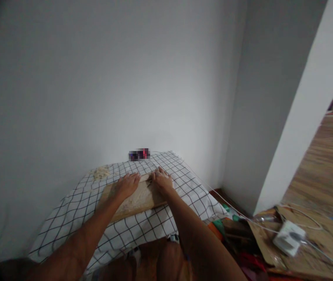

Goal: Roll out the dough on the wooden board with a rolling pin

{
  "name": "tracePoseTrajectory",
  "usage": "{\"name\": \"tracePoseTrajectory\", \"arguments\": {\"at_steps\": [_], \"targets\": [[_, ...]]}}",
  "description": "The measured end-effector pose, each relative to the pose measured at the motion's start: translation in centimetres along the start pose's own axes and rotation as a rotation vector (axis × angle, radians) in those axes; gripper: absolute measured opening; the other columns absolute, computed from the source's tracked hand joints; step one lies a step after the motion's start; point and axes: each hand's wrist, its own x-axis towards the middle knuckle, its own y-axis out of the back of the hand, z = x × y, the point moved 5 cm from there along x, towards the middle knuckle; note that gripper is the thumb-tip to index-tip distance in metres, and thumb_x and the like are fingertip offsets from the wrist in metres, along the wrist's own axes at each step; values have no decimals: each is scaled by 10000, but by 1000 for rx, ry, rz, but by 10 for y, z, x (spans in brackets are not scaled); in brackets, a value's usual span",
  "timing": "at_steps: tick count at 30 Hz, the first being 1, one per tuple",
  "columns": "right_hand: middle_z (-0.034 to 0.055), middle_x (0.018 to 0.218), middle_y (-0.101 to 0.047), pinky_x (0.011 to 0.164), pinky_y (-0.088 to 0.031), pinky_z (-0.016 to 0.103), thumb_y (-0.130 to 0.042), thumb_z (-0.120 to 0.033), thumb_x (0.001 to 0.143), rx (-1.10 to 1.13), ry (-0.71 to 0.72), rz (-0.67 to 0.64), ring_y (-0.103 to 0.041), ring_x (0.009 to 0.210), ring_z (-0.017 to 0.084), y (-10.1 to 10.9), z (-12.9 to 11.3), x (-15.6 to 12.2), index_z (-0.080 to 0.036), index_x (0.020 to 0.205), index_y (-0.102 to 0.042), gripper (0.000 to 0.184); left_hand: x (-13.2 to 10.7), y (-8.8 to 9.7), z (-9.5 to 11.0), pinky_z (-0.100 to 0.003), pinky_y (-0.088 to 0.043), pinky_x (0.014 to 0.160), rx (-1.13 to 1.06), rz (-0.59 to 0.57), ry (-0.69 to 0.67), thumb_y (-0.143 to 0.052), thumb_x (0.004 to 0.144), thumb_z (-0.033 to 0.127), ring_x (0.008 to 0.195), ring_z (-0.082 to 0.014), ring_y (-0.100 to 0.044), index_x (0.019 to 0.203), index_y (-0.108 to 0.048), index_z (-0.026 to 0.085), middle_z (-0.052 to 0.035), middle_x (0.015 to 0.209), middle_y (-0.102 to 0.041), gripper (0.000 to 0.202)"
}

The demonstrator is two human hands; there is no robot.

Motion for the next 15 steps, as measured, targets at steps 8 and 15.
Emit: {"name": "tracePoseTrajectory", "arguments": {"at_steps": [8, 15], "targets": [[127, 1781, -596, 1321, -447, 521, -260, -452, 1271, 24, -7, -66, -572, 1621, 292, -7, 5, 44, -260, 1531, -707, 551, 29, -1, -6, -703, -431, 1337, 41, 0, 13, -323, 1233, 466, 1664, -410, -523, 1537, -760, 288, -125, 1693, -696, 561], [144, 1568, -771, 1221, -507, 381, -221, -498, 1276, 168, -48, -108, -700, 1473, 288, -10, 24, 73, -214, 1516, -738, 637, 61, -12, -23, -567, -525, 1224, 23, -93, 39, -229, 1240, 528, 1457, -360, -679, 1423, -771, 205, -176, 1554, -763, 657]]}}
